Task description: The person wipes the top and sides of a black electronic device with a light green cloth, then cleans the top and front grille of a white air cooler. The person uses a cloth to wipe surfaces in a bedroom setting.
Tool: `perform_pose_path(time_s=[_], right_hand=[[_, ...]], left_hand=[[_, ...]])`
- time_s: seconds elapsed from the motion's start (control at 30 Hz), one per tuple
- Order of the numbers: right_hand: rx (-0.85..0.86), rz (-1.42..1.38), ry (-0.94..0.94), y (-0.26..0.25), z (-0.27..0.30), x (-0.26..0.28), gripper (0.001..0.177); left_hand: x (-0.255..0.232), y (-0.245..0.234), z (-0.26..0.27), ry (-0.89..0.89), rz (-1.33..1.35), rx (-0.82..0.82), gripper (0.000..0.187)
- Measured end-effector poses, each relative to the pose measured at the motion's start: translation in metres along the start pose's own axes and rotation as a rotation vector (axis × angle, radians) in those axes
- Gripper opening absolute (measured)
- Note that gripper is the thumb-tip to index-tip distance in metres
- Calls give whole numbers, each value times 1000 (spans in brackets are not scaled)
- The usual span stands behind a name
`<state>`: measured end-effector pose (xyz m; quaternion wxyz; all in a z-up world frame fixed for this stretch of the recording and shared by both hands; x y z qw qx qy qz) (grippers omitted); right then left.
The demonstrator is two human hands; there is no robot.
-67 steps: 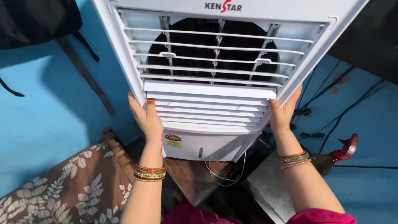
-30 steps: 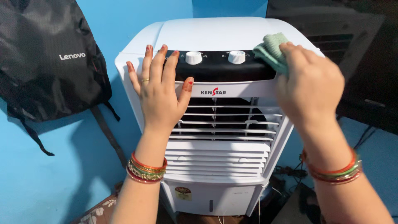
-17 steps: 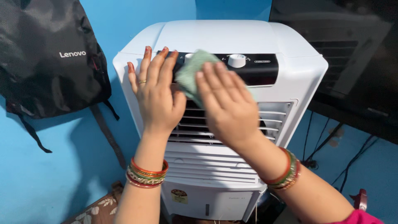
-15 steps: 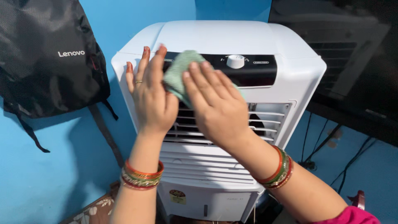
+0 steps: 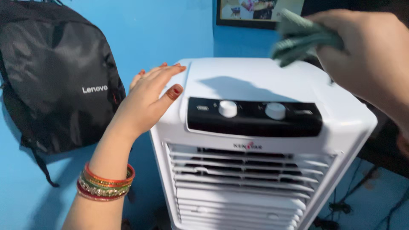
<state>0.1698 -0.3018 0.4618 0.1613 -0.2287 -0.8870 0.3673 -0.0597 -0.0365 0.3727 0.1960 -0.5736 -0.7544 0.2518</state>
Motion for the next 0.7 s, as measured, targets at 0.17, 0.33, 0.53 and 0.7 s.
perform_pose_path(time_s=[0.17, 0.33, 0.53, 0.7], right_hand=[[400, 249, 10, 32, -31, -26, 80], [535, 71, 4, 75, -25, -66, 79], [602, -20, -5, 109, -24, -71, 71], [652, 49, 114, 116, -44, -26, 72]], left_hand=[[33, 21, -41, 50, 70, 267, 70], [40, 43, -56, 111, 203, 413, 82], [45, 44, -51, 36, 450, 327, 94], [45, 41, -48, 72, 477, 293, 95]])
Point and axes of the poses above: each hand's wrist, its own z-axis away from the middle knuckle, its own y-axis out of the palm, x = y × z, the point moved 2 cm from there along -z, towards the middle knuckle, and after that the axes turned 10 degrees about -z, right-handed, at the moved point
